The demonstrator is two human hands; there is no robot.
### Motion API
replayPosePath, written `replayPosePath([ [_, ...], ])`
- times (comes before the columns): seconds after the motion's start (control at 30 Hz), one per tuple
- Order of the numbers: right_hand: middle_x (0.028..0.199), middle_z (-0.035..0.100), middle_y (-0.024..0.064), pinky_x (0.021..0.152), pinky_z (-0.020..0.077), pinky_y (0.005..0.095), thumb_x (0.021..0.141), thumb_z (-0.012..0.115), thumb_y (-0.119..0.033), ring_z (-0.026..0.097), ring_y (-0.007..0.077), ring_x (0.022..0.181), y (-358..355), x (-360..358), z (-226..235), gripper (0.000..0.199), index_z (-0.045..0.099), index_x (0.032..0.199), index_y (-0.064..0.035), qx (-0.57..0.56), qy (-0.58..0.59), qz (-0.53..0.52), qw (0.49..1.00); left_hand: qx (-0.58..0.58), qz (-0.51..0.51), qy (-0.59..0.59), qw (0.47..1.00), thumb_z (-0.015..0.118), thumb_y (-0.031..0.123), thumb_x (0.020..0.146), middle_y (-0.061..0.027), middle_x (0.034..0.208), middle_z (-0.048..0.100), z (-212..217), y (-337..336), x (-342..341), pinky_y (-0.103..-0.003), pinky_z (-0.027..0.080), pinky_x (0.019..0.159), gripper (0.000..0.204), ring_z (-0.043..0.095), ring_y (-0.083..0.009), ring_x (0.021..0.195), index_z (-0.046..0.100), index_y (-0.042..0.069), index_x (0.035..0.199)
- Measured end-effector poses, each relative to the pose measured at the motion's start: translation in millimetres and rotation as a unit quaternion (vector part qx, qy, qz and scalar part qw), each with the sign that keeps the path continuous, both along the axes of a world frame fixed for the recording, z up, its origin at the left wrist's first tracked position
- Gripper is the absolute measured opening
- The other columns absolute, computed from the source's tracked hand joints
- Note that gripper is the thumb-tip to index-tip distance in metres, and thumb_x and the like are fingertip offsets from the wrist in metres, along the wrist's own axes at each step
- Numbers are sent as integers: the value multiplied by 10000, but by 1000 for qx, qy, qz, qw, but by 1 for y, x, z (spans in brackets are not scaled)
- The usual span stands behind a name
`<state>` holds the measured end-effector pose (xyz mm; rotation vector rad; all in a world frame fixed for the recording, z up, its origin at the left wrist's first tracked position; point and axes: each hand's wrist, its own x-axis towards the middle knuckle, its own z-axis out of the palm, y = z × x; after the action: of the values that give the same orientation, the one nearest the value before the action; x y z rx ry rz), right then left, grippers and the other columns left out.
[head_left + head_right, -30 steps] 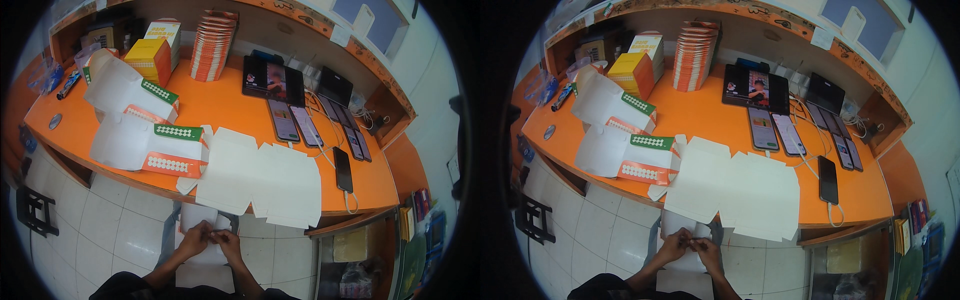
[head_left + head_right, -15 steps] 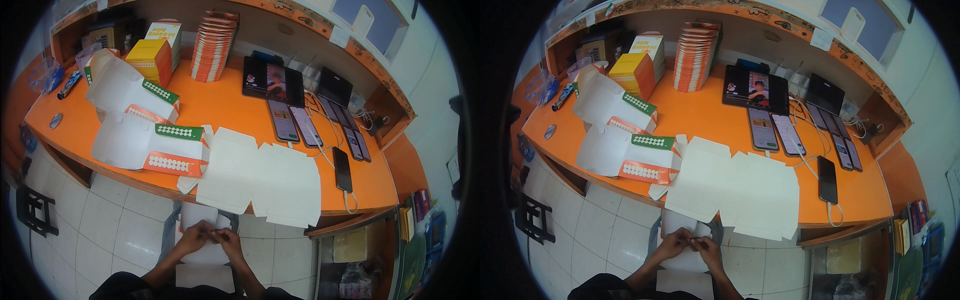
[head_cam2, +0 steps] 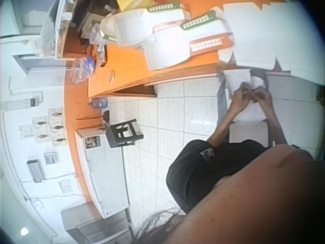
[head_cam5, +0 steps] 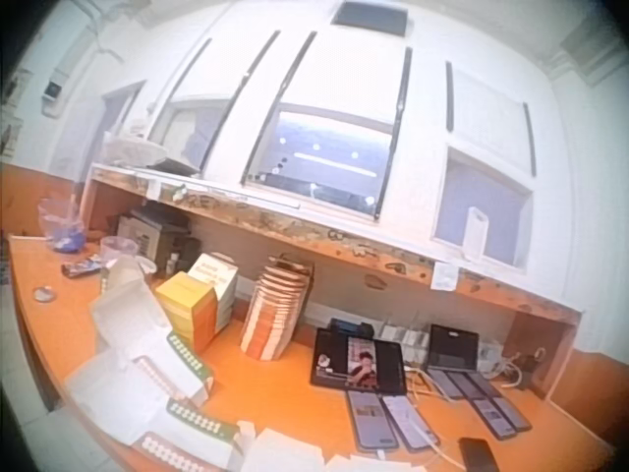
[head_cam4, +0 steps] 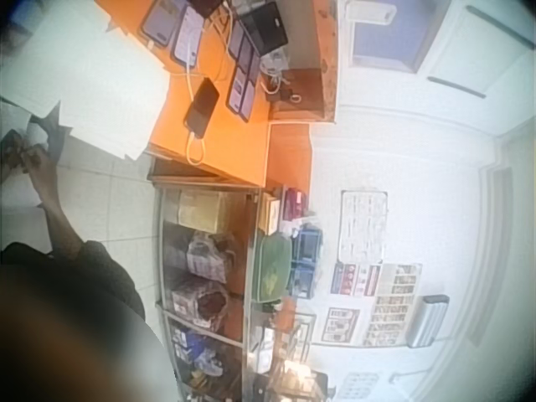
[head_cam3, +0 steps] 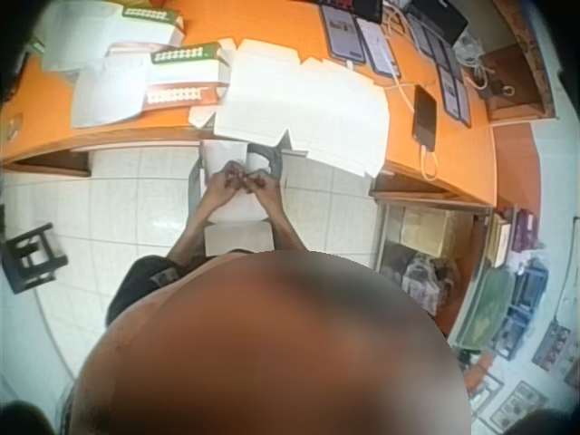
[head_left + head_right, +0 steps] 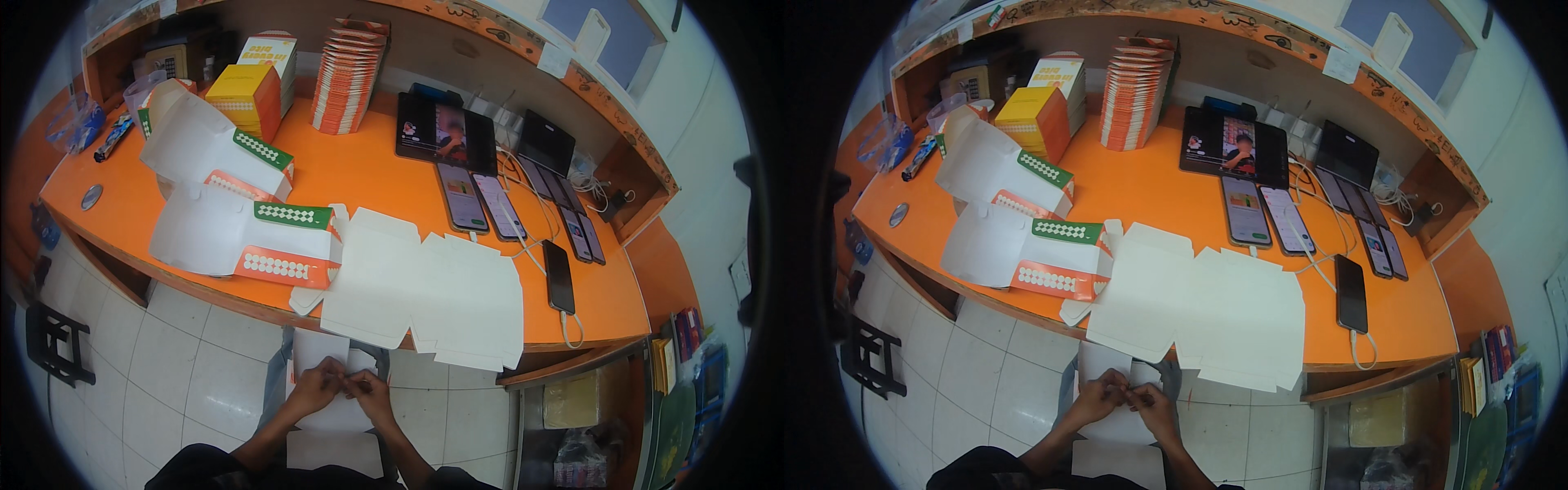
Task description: The person assembles small rectangular boxes from flat cardboard pieces by folding and taping the edges. They handle each piece individually, fold along creases, and secure the sides with tape, placing completed boxes on the table.
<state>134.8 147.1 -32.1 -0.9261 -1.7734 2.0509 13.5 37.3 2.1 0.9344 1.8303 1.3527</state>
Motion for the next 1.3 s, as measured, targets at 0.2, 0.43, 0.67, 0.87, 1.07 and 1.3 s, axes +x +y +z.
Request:
replayPosePath([
  [0.2,949,606,104,680,526,276,816,672,-50,634,156,820,3,2,-3,438,475,1207,-33,46,49,45,997,-108,-58,80,989,539,218,920,-143,785,689,22,0,0,-314,524,622,260,688,-257,683,506,25,1091],
  [0.43,1145,546,130,701,505,273,815,687,-91,612,162,881,4,6,6,565,409,1308,-87,-11,6,52,999,-144,-87,-89,982,515,318,952,-180,804,684,25,-1,5,-309,526,573,398,695,-237,652,417,25,1202],
  [0.67,1047,607,92,701,487,251,815,689,-122,598,118,869,-3,3,0,591,432,1347,-100,111,22,81,990,-123,-18,75,989,631,418,857,-141,790,673,32,-3,9,-352,520,657,550,681,-274,760,419,10,1158],
  [0.87,958,603,33,670,459,232,805,664,-83,530,74,742,-21,6,0,567,468,1337,-94,122,-5,120,985,-157,90,152,972,710,442,766,-110,709,642,47,3,5,-384,501,612,553,664,-293,702,452,33,1034],
  [1.07,827,549,-9,611,420,225,787,668,-61,469,63,661,-28,6,7,607,445,1351,-82,123,19,111,986,-135,129,149,971,690,360,790,-95,636,617,45,3,0,-397,488,556,396,642,-301,602,483,49,923],
  [1.3,795,508,-9,614,417,228,773,672,-47,467,63,663,-27,-1,15,615,445,1345,-79,120,11,115,986,-72,96,112,986,660,221,801,-141,695,617,37,-2,-6,-402,496,596,275,639,-325,654,486,30,895],
])
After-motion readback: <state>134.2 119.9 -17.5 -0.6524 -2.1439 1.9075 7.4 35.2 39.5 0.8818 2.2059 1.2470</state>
